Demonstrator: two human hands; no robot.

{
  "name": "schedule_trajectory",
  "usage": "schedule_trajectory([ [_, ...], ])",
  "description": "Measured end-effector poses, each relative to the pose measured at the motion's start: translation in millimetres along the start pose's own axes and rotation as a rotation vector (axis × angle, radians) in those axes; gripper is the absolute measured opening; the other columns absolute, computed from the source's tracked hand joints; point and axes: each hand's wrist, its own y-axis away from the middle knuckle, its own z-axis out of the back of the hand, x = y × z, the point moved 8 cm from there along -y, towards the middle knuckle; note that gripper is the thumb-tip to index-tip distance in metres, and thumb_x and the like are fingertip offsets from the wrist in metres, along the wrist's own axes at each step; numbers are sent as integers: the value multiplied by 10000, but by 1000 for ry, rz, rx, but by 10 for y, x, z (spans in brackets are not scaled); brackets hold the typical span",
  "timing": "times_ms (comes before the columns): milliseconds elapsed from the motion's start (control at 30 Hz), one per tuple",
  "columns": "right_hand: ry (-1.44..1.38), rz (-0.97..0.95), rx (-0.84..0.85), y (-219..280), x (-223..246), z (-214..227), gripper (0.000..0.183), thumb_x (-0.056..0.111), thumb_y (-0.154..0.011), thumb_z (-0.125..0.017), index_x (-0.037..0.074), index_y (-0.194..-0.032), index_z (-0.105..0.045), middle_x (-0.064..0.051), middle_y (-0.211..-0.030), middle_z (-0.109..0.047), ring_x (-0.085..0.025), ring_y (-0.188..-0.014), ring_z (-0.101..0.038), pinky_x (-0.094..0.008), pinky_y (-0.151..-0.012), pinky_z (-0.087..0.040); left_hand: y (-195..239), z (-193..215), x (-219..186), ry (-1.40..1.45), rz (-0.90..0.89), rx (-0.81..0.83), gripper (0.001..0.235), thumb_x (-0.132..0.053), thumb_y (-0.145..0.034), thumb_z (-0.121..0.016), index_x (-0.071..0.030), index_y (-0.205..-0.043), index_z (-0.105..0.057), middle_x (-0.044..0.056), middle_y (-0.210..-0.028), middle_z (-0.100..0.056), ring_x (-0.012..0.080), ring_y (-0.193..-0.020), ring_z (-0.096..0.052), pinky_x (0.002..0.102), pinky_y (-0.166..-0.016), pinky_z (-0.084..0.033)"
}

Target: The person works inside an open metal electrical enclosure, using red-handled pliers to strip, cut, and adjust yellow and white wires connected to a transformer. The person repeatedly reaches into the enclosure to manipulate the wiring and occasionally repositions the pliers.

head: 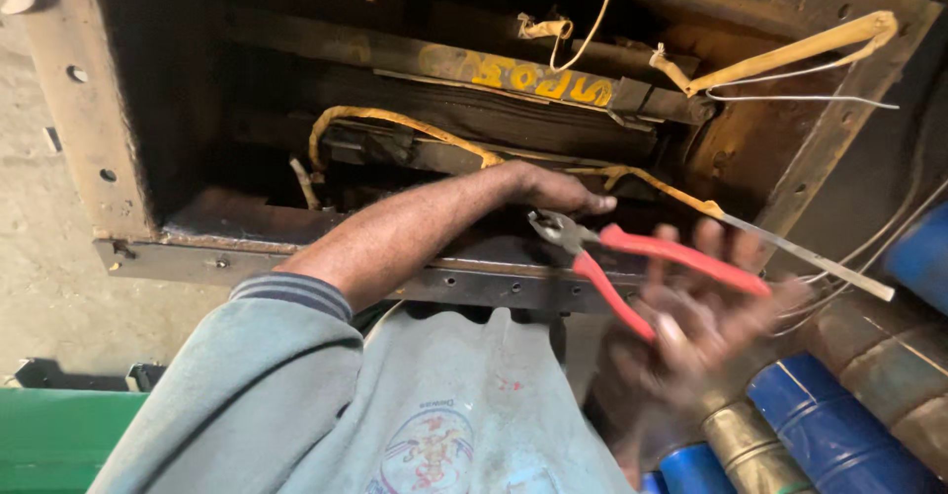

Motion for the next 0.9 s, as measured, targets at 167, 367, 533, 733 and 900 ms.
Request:
schedule_trajectory([
  [167, -367, -8, 17, -229, 323, 480, 1211, -52, -838, -728, 243, -1692, 79, -213, -1606, -434, -335, -1424, -499, -598, -1232, -390, -222, -249, -20, -612, -175, 148, 477, -347, -928, -489, -74, -1249, -714, 212, -1094, -779, 371, -986, -749, 491, -866, -582],
  [367, -272, -45, 111, -530, 117, 331, 1127, 60, -791, -732, 108, -1690, -54, -233, -1550, -472, -352, -1434, -497, -572, -1263, -343, -172, -177, 277, -500, 129, -138, 485, -411, -856, -610, 9, -1055, -746, 237, -1095, -729, 395, -1022, -697, 489, -880, -547],
  [533, -204, -168, 323, -620, -344, 114, 1075, 196, -889, -742, 112, -1710, -52, -157, -1562, -410, -305, -1495, -409, -472, -1333, -298, -251, -204, 419, -539, 49, -19, 480, -385, -898, -526, 23, -1019, -749, 252, -1074, -751, 407, -984, -721, 488, -894, -547],
  [733, -235, -195, 614, -723, -598, -41, 1005, 269, -930, -727, 156, -1705, -97, -145, -1509, -452, -252, -1410, -476, -459, -1252, -382, -276, -194, 485, -559, 140, -72, 438, -333, -869, -553, 19, -1015, -769, 243, -1065, -749, 394, -997, -715, 487, -890, -546],
  [900, -283, -116, 591, -845, -683, -188, 498, 228, -943, -735, 93, -1357, -495, -63, -1096, -556, -165, -1001, -563, -483, -1257, -399, -35, -105, 200, -588, 106, -38, 524, -477, -862, -632, -4, -1056, -745, 201, -1054, -749, 364, -1019, -704, 470, -895, -535],
])
